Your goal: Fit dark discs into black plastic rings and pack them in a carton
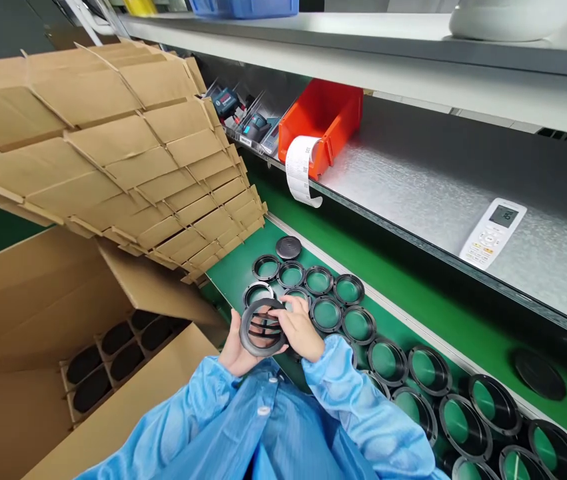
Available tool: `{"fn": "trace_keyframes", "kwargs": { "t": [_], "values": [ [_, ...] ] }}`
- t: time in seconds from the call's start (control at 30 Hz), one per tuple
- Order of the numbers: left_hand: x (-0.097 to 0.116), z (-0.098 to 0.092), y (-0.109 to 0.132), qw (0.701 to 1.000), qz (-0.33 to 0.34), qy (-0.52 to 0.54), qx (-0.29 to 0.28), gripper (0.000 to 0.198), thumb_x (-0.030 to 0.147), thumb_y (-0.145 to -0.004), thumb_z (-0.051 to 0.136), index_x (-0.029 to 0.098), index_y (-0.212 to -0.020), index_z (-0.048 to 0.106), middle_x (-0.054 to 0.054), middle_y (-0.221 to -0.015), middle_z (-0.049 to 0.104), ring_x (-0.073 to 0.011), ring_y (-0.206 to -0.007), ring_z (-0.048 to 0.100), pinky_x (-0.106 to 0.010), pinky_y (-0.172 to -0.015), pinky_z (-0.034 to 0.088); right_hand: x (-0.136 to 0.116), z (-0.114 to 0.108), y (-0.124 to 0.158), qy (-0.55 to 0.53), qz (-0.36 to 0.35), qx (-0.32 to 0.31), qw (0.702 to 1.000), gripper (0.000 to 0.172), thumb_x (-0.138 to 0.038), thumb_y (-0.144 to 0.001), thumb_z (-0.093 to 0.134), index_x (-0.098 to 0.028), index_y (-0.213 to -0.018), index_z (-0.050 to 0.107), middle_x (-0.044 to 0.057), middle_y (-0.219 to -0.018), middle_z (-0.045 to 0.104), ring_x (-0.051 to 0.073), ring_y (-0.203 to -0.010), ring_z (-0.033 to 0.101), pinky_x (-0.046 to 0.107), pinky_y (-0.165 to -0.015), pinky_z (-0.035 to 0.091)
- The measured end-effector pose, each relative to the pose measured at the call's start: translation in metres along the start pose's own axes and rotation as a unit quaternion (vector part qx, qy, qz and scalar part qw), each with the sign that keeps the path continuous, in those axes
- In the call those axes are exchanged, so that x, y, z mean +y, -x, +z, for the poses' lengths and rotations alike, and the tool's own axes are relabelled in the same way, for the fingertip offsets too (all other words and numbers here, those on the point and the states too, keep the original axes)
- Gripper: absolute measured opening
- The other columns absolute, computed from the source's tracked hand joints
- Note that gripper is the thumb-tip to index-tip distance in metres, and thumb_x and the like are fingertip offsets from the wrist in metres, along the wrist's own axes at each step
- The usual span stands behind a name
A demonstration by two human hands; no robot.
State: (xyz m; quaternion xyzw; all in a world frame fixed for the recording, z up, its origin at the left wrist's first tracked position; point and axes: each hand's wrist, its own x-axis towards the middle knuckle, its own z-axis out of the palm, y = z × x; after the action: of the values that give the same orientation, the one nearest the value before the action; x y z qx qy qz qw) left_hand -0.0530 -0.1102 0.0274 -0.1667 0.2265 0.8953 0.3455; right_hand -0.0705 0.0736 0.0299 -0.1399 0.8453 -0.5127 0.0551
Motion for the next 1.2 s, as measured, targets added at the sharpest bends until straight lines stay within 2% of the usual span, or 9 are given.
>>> {"fn": "trace_keyframes", "kwargs": {
  "t": [0.27,0.4,0.57,0.67,0.87,1.0,1.1,1.13,1.2],
  "values": [
    [0.016,0.003,-0.002,0.998,0.014,0.021,-0.059,0.094,0.089,-0.076,0.036,0.02,-0.137,0.054,-0.021,-0.135,0.059,-0.041,-0.125,0.055,-0.061,-0.103,0.039,-0.015,-0.013,-0.026,-0.146,0.078,0.027,0.986,0.068,-0.062,-0.103,0.018,-0.026,-0.109,0.075,0.007,-0.136,0.054,0.026,-0.132,0.043,0.048,-0.117,0.031],
    [0.024,-0.012,-0.005,0.995,0.014,0.065,-0.073,0.087,0.085,-0.08,0.036,0.021,-0.134,0.057,-0.018,-0.131,0.063,-0.0372,-0.122,0.058,-0.059,-0.104,0.04,-0.005,0.009,-0.024,-0.062,0.024,0.029,0.997,0.062,-0.057,-0.104,0.016,-0.031,-0.127,0.067,0.007,-0.141,0.05,0.027,-0.135,0.037,0.052,-0.117,0.029],
    [0.027,-0.028,-0.01,0.996,0.01,0.086,0.018,0.074,0.076,-0.087,0.039,0.019,-0.127,0.063,-0.013,-0.121,0.069,-0.0314,-0.118,0.061,-0.048,-0.1,0.049,0.014,0.045,-0.018,0.131,-0.118,-0.04,0.983,0.058,-0.057,-0.099,0.044,-0.02,-0.141,0.055,0.015,-0.152,0.038,0.035,-0.142,0.025,0.059,-0.116,0.029],
    [0.029,-0.032,-0.016,0.995,-0.019,0.09,0.044,0.071,0.072,-0.09,0.042,0.018,-0.134,0.059,-0.014,-0.123,0.068,-0.0314,-0.121,0.06,-0.045,-0.102,0.049,0.024,0.059,-0.027,0.18,-0.103,-0.137,0.969,0.079,-0.054,-0.084,0.07,-0.018,-0.149,0.043,0.02,-0.16,0.022,0.04,-0.147,0.018,0.061,-0.116,0.028],
    [0.053,-0.033,-0.029,0.995,-0.016,0.087,0.053,0.077,0.073,-0.089,0.043,0.019,-0.144,0.049,-0.013,-0.131,0.064,-0.032,-0.128,0.055,-0.048,-0.112,0.038,0.032,0.083,-0.065,0.169,-0.036,-0.244,0.954,0.1,-0.056,-0.088,0.062,-0.012,-0.159,0.006,0.024,-0.162,-0.01,0.04,-0.15,-0.008,0.062,-0.119,0.016],
    [0.077,-0.045,-0.046,0.993,0.005,-0.07,0.097,0.08,0.077,-0.089,0.035,0.021,-0.143,0.05,-0.013,-0.131,0.064,-0.0306,-0.126,0.056,-0.046,-0.111,0.04,0.038,0.087,-0.103,0.117,-0.027,-0.231,0.965,0.127,-0.053,-0.066,0.082,-0.018,-0.159,0.004,0.022,-0.16,0.006,0.041,-0.148,0.011,0.057,-0.118,0.025],
    [0.108,-0.068,-0.078,0.886,0.118,-0.334,0.3,0.075,0.073,-0.093,0.027,0.02,-0.14,0.051,-0.015,-0.131,0.062,-0.0288,-0.124,0.057,-0.043,-0.103,0.046,0.05,0.08,-0.137,0.133,0.004,-0.133,0.982,0.124,-0.044,-0.062,0.084,-0.022,-0.159,0.009,0.019,-0.15,0.024,0.038,-0.139,0.031,0.052,-0.114,0.032],
    [0.12,-0.077,-0.093,0.83,0.156,-0.392,0.363,0.068,0.068,-0.095,0.033,0.019,-0.138,0.052,-0.016,-0.133,0.06,-0.029,-0.126,0.055,-0.043,-0.103,0.046,0.055,0.077,-0.148,0.16,0.025,-0.09,0.983,0.121,-0.043,-0.063,0.083,-0.021,-0.159,0.012,0.019,-0.147,0.026,0.039,-0.136,0.033,0.053,-0.113,0.033],
    [0.143,-0.097,-0.125,0.771,0.187,-0.436,0.425,0.051,0.051,-0.091,0.056,0.016,-0.129,0.058,-0.017,-0.133,0.057,-0.0302,-0.128,0.051,-0.043,-0.107,0.041,0.068,0.073,-0.168,0.228,0.05,-0.027,0.972,0.116,-0.044,-0.065,0.081,-0.019,-0.158,0.016,0.021,-0.143,0.028,0.042,-0.133,0.034,0.056,-0.111,0.033]
  ]
}}
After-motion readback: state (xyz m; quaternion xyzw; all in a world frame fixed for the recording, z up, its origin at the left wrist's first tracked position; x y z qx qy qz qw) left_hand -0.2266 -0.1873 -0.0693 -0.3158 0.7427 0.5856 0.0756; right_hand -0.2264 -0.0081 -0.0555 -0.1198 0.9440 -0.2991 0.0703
